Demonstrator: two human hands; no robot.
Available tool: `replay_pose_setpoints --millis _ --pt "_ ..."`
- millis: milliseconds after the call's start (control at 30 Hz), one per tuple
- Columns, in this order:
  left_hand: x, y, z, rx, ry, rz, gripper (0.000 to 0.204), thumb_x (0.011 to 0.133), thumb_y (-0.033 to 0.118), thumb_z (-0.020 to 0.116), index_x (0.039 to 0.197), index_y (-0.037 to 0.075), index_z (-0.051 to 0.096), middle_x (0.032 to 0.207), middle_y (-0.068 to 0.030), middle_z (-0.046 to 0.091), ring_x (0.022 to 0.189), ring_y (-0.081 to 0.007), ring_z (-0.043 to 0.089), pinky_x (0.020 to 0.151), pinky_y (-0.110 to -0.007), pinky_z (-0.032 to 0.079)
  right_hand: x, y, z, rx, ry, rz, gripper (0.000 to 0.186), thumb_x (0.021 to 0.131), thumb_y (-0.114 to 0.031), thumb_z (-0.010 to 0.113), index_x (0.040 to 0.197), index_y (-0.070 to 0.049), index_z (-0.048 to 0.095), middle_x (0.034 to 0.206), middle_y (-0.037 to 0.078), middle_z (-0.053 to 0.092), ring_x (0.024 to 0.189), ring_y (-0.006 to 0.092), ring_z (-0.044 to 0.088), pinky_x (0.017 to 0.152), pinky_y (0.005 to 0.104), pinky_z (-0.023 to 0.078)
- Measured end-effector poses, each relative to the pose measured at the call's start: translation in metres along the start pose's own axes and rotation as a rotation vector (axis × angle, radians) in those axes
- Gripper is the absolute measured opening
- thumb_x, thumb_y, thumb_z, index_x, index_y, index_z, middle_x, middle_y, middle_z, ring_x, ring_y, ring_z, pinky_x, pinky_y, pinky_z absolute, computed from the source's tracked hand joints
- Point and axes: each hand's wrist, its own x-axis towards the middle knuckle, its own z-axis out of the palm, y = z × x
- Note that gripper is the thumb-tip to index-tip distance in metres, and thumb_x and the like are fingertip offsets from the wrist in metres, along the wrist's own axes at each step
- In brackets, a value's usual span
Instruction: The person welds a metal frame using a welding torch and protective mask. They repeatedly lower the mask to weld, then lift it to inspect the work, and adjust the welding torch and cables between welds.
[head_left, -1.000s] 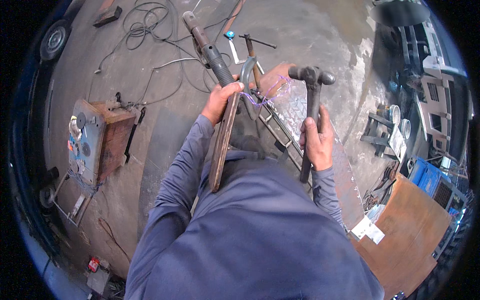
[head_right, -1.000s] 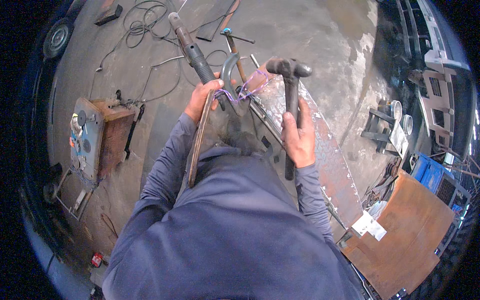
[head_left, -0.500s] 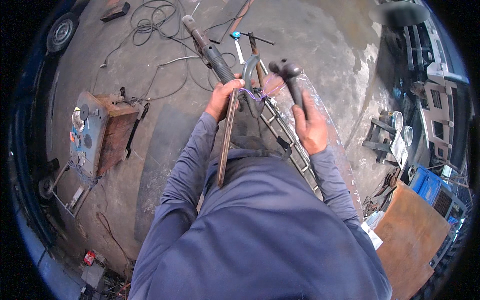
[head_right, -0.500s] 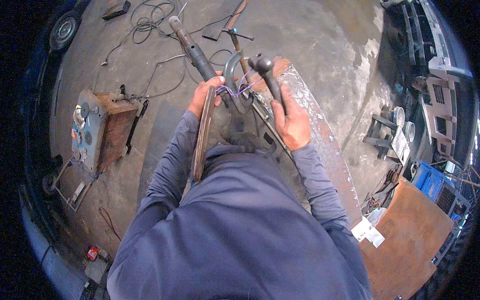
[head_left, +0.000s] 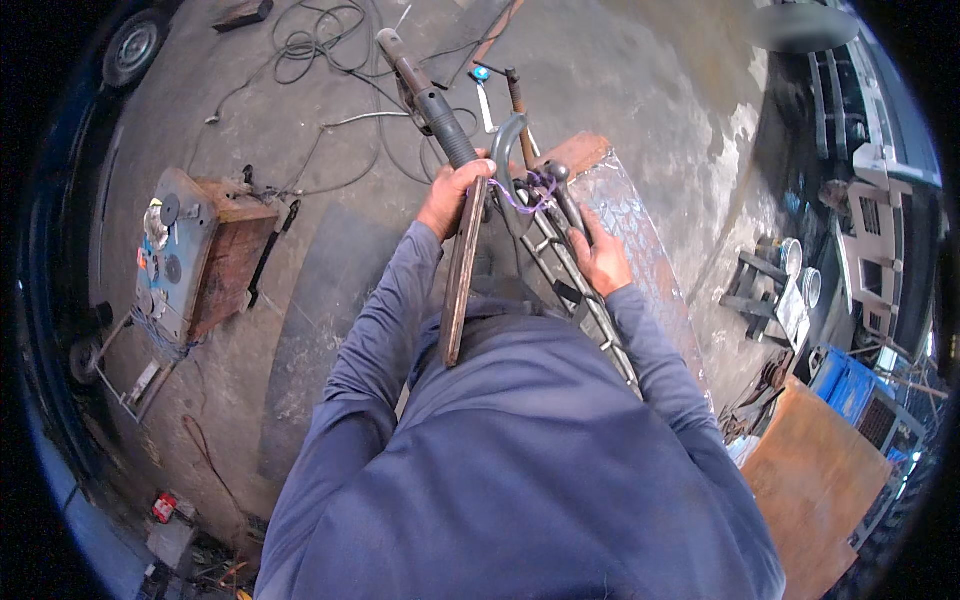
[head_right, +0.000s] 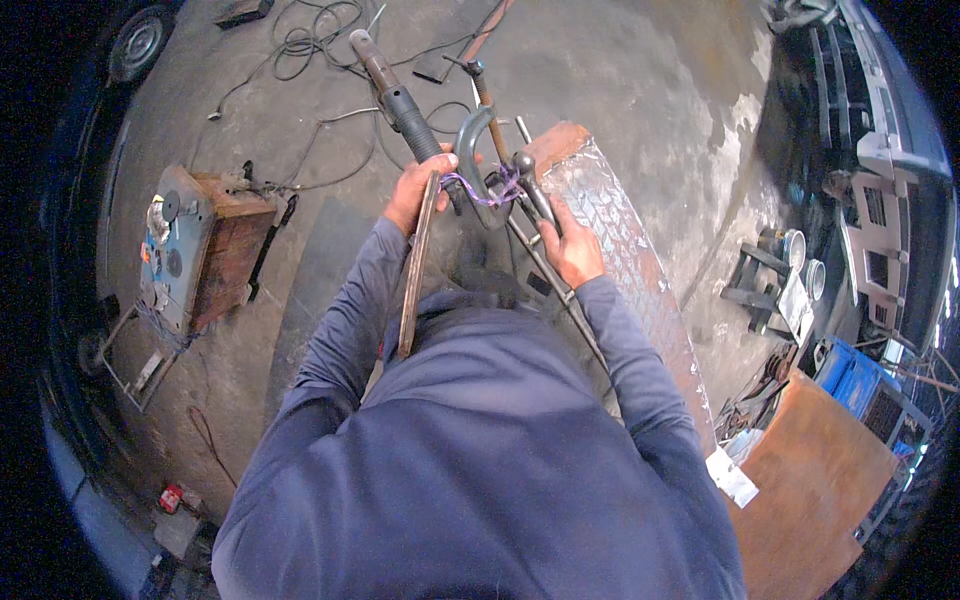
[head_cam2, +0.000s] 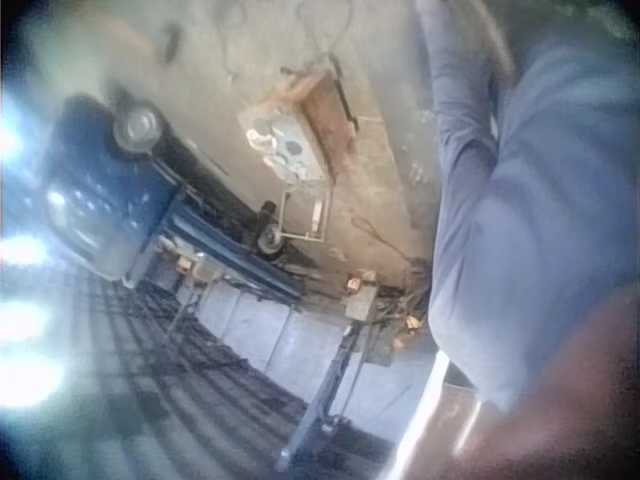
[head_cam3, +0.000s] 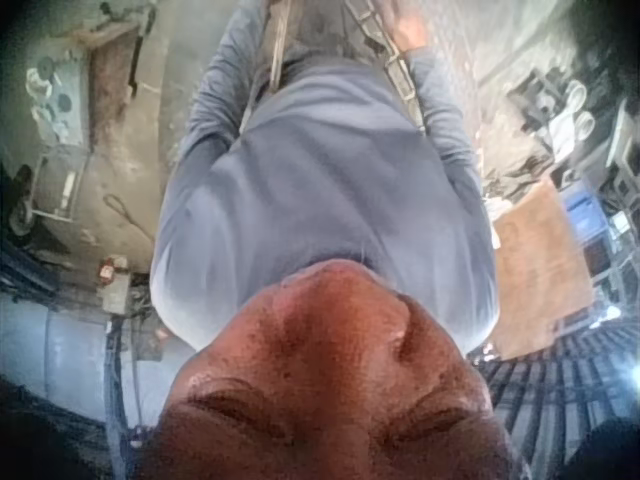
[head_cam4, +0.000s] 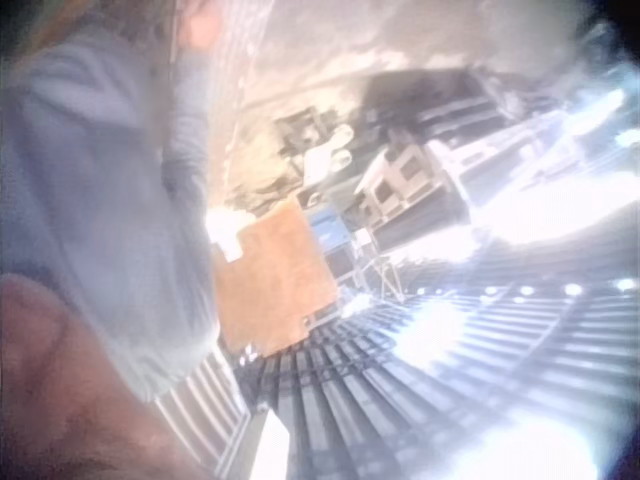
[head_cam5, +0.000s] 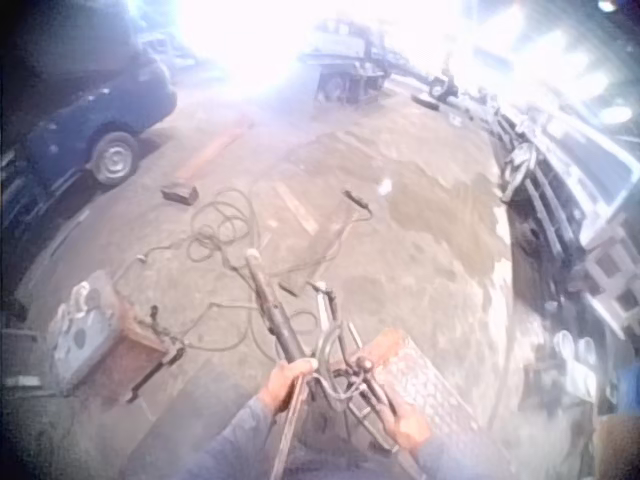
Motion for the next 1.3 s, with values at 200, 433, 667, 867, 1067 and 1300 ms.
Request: replay_pose_setpoints --millis 200,433,667,867,1067,1300 --pt "-0.004 -0.006 -0.006 -0.009 -0.007 0.001 0.045 0.081 0.033 0.061 0.108 -0.003 0.064 0.087 -0.0053 0.064 0.072 -0.0118 0.058 0.066 -0.024 0.046 0.002 -0.024 -0.007 0.019 0.082 -0.019 0.047 0.092 -0.028 0.055 0.132 -0.003 0.050 0.115 0.027 0.060 0.103 0.0436 0.059 0.088 0.0458 0.048" --pt "-0.003 -0.004 -0.004 -0.026 0.011 -0.016 0.039 0.081 0.029 0.061 0.103 -0.003 0.065 0.084 -0.0046 0.064 0.070 -0.0114 0.058 0.065 -0.024 0.046 -0.002 -0.013 -0.006 0.018 0.035 0.075 0.048 0.091 -0.030 0.055 0.132 -0.004 0.051 0.111 0.028 0.062 0.101 0.0418 0.061 0.087 0.0434 0.049" --pt "-0.003 -0.006 0.005 0.061 -0.030 -0.026 0.036 0.080 0.029 0.062 0.100 -0.001 0.068 0.083 -0.0036 0.064 0.071 -0.0121 0.058 0.068 -0.026 0.047 -0.002 -0.012 -0.008 0.087 0.043 0.107 0.047 0.092 -0.027 0.056 0.131 -0.002 0.051 0.116 0.025 0.062 0.106 0.0409 0.061 0.090 0.0414 0.048" --pt "-0.003 -0.009 0.002 0.046 -0.064 -0.016 0.041 0.082 0.030 0.061 0.108 -0.001 0.067 0.087 -0.0054 0.066 0.074 -0.0130 0.060 0.072 -0.025 0.047 -0.011 -0.013 -0.015 0.053 -0.032 0.150 0.051 0.091 -0.027 0.059 0.131 0.003 0.049 0.121 0.028 0.058 0.114 0.0387 0.058 0.096 0.0399 0.045" --pt "0.003 -0.030 -0.016 -0.039 -0.002 0.008 0.045 0.084 0.030 0.060 0.111 -0.006 0.060 0.098 -0.0094 0.070 0.045 -0.0047 0.046 0.039 -0.017 0.037 -0.013 -0.004 -0.003 0.262 0.045 0.203 0.051 0.091 -0.030 0.058 0.131 0.000 0.051 0.118 0.027 0.060 0.113 0.0383 0.058 0.096 0.0395 0.045" --pt "-0.009 -0.037 -0.023 -0.174 0.013 -0.060 0.048 0.085 0.038 0.061 0.111 -0.002 0.064 0.088 -0.0063 0.068 0.042 -0.0036 0.046 0.037 -0.017 0.038 -0.009 -0.023 -0.015 0.134 0.002 0.231 0.054 0.091 -0.029 0.059 0.134 0.001 0.047 0.122 0.026 0.059 0.117 0.0352 0.057 0.096 0.0375 0.044"
